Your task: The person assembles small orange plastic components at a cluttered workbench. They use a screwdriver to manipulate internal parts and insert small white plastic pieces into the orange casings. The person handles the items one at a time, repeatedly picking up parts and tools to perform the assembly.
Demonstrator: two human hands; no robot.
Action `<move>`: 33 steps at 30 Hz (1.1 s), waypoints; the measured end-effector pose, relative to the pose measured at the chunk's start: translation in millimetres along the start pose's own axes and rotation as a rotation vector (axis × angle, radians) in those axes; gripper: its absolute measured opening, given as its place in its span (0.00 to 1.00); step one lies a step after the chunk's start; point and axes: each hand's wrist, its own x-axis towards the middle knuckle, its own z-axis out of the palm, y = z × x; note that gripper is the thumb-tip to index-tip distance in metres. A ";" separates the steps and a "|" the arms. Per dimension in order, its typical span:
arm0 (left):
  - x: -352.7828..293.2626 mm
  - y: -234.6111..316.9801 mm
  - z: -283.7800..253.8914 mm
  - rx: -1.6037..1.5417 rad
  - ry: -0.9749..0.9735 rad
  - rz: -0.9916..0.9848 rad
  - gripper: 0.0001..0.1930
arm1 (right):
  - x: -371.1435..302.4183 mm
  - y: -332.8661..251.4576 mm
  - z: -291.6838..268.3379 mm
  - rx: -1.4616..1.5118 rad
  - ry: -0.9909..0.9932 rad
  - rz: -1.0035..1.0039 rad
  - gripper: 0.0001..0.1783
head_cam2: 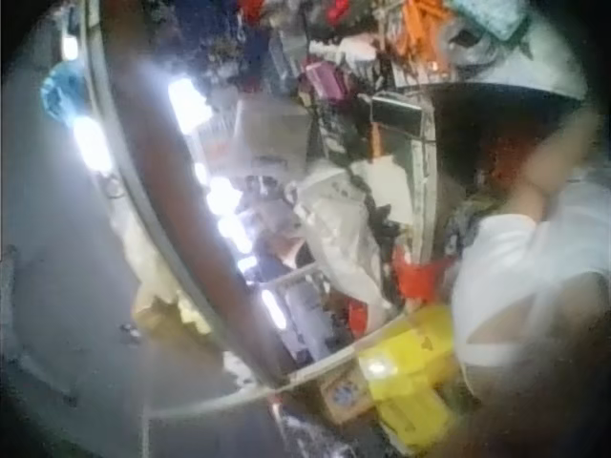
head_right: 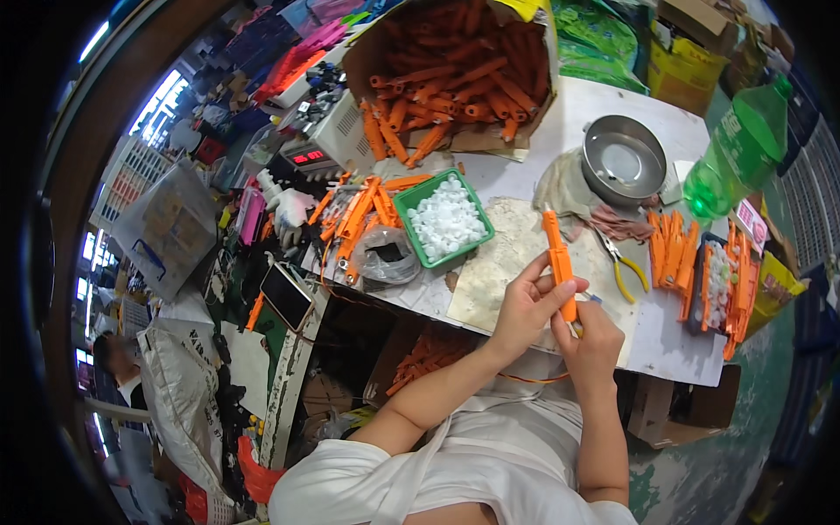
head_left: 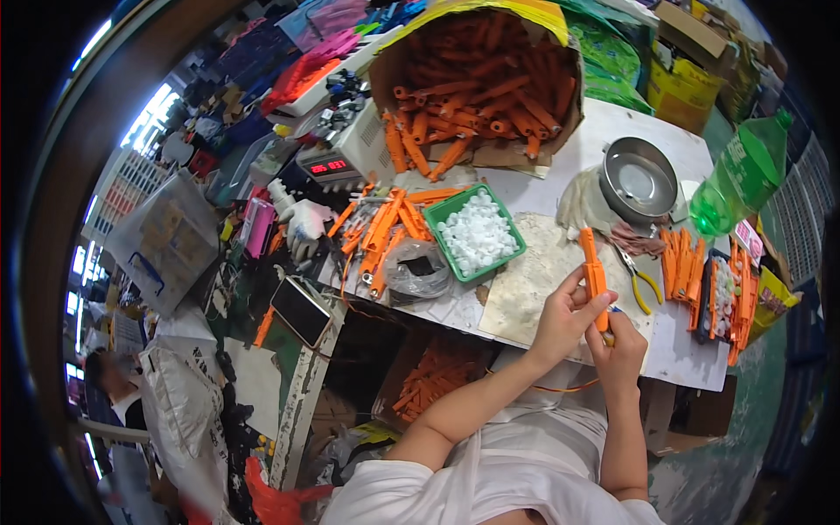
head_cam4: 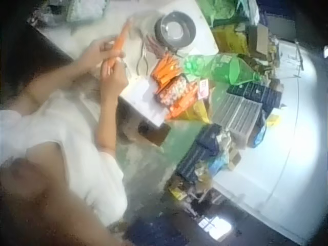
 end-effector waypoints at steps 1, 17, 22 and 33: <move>-1.5 0.6 -1.6 -0.008 0.003 -0.002 0.28 | -0.9 -0.7 0.9 -0.001 -0.001 -0.002 0.11; -32.6 22.8 -44.9 -0.076 0.065 -0.135 0.29 | -51.8 16.2 -99.5 -0.190 -0.180 0.411 0.09; -36.9 16.1 -20.6 -0.100 -0.078 -0.291 0.31 | -14.7 36.2 -84.7 -0.283 0.024 0.150 0.06; -47.2 28.6 -35.1 0.041 -0.207 -0.311 0.33 | 37.6 43.9 -29.8 0.044 -0.500 0.216 0.10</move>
